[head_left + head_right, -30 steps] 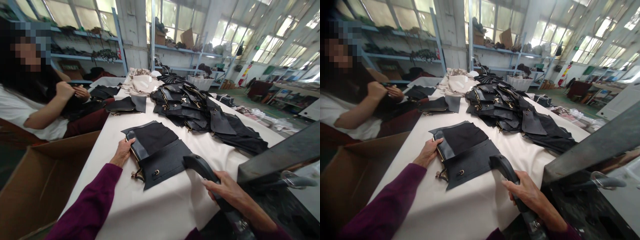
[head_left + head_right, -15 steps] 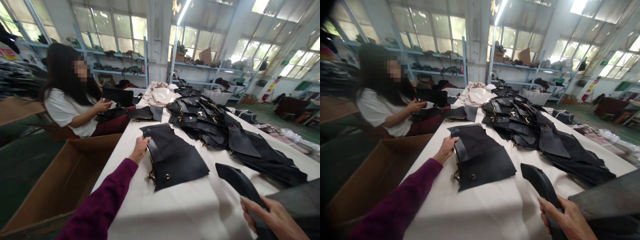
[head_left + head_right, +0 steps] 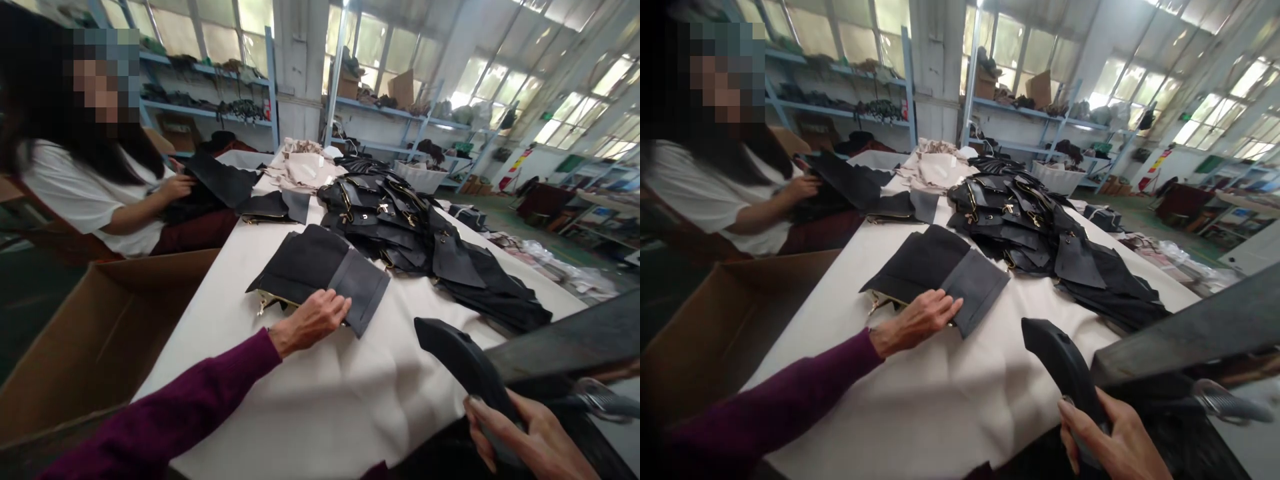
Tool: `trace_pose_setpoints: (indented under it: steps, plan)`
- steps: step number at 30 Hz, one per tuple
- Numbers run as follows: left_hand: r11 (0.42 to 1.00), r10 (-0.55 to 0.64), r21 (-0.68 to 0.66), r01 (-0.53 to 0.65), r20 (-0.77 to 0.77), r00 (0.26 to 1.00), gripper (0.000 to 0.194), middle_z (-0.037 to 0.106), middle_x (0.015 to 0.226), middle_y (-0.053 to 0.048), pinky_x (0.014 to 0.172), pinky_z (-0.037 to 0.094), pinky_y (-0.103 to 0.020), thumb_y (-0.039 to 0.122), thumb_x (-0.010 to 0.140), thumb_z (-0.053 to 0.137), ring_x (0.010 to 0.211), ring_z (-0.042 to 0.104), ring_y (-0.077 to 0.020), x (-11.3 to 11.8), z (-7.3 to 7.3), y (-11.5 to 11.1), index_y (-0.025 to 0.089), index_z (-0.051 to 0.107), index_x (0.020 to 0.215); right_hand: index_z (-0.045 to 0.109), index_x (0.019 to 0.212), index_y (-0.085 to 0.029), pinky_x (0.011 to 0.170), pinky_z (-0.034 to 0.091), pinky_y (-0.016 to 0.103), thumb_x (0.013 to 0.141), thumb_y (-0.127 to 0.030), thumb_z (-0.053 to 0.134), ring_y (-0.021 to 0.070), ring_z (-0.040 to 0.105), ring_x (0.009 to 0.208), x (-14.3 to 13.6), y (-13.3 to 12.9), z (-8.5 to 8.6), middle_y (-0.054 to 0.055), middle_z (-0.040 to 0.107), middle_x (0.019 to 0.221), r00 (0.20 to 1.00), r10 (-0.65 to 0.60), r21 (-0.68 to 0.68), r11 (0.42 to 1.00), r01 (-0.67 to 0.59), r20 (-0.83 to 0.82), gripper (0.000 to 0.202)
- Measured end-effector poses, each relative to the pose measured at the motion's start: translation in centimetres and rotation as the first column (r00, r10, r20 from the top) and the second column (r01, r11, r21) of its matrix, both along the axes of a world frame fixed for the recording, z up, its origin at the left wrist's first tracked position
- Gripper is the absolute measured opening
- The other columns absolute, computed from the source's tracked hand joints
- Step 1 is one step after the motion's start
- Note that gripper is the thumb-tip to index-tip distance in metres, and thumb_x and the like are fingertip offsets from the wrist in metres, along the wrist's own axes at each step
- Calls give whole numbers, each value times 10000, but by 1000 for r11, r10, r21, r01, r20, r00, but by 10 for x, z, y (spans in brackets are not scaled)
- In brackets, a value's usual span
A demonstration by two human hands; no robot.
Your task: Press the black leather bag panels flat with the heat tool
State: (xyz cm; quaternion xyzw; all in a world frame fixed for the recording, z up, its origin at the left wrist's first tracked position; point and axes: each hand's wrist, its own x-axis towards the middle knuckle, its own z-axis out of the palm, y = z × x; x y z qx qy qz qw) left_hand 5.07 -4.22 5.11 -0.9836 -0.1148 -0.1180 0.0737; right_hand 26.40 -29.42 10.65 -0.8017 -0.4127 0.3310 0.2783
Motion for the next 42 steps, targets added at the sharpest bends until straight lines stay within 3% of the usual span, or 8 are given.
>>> trace_pose_setpoints:
  steps: [3, 6, 11, 16, 21, 29, 36, 42]
  plan:
    - [999, 12, -51, -17, -90, 996, 315, 542, 936, -108, 748, 403, -334, 34, 847, 354, 850, 480, -211, -2, -42, -24, 81, 500, 1122, 527, 587, -210, 473, 435, 271, 796, -557, 485, 171, 529, 467, -10, -4, 6, -9, 541, 481, 999, -2, -21, 1000, 1, -46, 407]
    - [990, 67, -118, -75, -75, 995, 215, 528, 918, -94, 760, 407, -342, 59, 827, 440, 824, 465, -213, -9, -56, -30, 79, 528, 1023, 516, 590, -204, 501, 453, 268, 812, -492, 499, 173, 552, 490, -21, -3, 4, -11, 553, 495, 993, 78, -37, 996, -81, -91, 363]
    - [976, 74, -208, -65, 36, 997, 175, 511, 912, -85, 799, 403, -363, 198, 868, 465, 866, 456, -217, -21, -56, -32, 109, 525, 1007, 501, 686, -187, 437, 444, 228, 822, -380, 529, 131, 527, 435, -43, 9, -11, -54, 518, 491, 961, 132, -72, 986, -153, -242, 237]
    - [961, 78, -271, -52, 87, 993, 192, 507, 936, -80, 799, 406, -363, 231, 889, 438, 897, 455, -212, -27, -57, -35, 125, 522, 1025, 533, 725, -174, 398, 403, 181, 816, -309, 554, 99, 501, 388, -57, 29, -25, -69, 528, 453, 950, 170, -88, 976, -199, -260, 164]
    - [960, 62, -276, -35, 87, 994, 179, 507, 919, -77, 786, 406, -363, 224, 894, 427, 887, 453, -210, -27, -57, -32, 121, 530, 998, 528, 703, -180, 397, 388, 181, 818, -315, 539, 98, 492, 399, -57, 45, -22, -62, 539, 469, 950, 179, -87, 974, -207, -258, 178]
    - [964, 42, -264, -6, 128, 991, 161, 506, 912, -83, 776, 401, -368, 229, 892, 429, 873, 444, -211, -25, -67, -27, 119, 541, 924, 476, 586, -199, 453, 418, 230, 814, -391, 501, 138, 531, 444, -41, 31, -4, -38, 519, 471, 987, 107, -122, 985, -121, -117, 299]
    - [958, 60, -286, -25, 114, 992, 163, 505, 912, -81, 788, 396, -371, 252, 886, 448, 889, 443, -214, -25, -64, -28, 122, 535, 933, 508, 684, -190, 429, 390, 194, 751, -161, 514, 117, 519, 429, -71, 25, -17, -82, 501, 460, 969, 199, -199, 953, -226, -146, 73]
    - [950, 69, -310, -40, 85, 994, 165, 503, 905, -73, 795, 393, -362, 249, 894, 433, 883, 446, -205, -26, -58, -29, 127, 535, 938, 513, 728, -191, 428, 395, 177, 788, -178, 512, 105, 514, 450, -75, 33, -26, -83, 513, 507, 955, 229, -164, 952, -260, -188, 62]
